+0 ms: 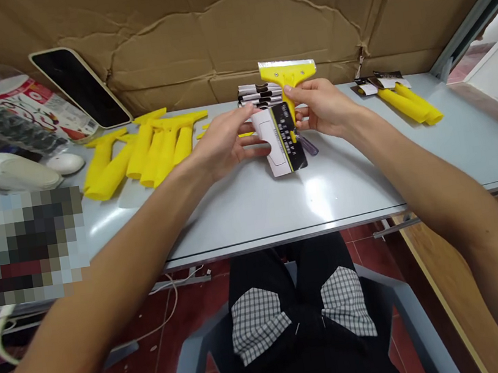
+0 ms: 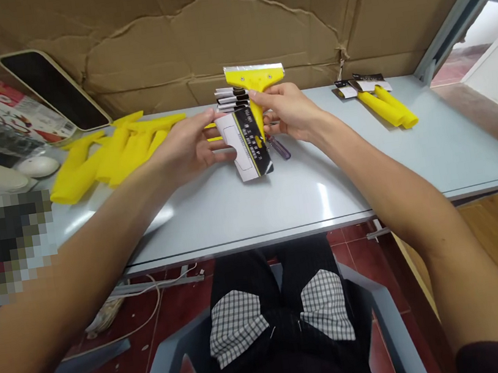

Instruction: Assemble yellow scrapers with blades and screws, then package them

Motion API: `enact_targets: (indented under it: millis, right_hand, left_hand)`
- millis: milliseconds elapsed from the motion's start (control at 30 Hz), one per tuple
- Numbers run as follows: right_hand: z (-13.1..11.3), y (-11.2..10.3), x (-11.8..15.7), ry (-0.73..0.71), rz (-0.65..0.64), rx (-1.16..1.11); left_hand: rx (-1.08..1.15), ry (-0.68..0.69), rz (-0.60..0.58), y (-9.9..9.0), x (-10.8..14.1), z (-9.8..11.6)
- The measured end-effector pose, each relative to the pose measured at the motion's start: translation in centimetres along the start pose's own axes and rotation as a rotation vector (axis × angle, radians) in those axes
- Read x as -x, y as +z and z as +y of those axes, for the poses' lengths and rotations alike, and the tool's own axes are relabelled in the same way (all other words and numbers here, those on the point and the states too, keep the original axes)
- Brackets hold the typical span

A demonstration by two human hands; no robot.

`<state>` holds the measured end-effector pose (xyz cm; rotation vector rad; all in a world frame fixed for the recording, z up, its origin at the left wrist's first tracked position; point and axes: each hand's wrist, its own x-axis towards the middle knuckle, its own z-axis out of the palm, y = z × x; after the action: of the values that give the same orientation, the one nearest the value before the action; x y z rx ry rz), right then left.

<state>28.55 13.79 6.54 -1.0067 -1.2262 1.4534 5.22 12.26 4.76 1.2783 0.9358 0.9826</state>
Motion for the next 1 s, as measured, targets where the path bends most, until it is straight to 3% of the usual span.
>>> enact_targets:
  millis: [267,400,533,700,1000]
  right_hand:
    - [0.5,0.0,-0.3,-0.036,0.011,-0.003]
    - [0.3,-0.2,-0.5,-0.062,0.023,-0.017]
    - [0.1,-0.3,-0.6,-0.087,0.074,-0.017]
    - [-0.2,0.1,-0.4,-0.092,0.127,-0.017]
    - [0.0,-0.1,-0.8,-0.104,0.164,-0.024]
  left_hand:
    - [-0.096,0.014,-0.078,-0.7,0.4,0.5]
    - [-0.075,-0.026,-0.076,-0.3,0.2,-0.2]
    - [-0.088,-0.058,-0.145,0.4,0.2,-0.8]
    - [-0.157,-0.054,-0.097,1.3,0.6,-1.0]
    - [0.061,-0.112,-0.171,2.0,1.5,-1.2]
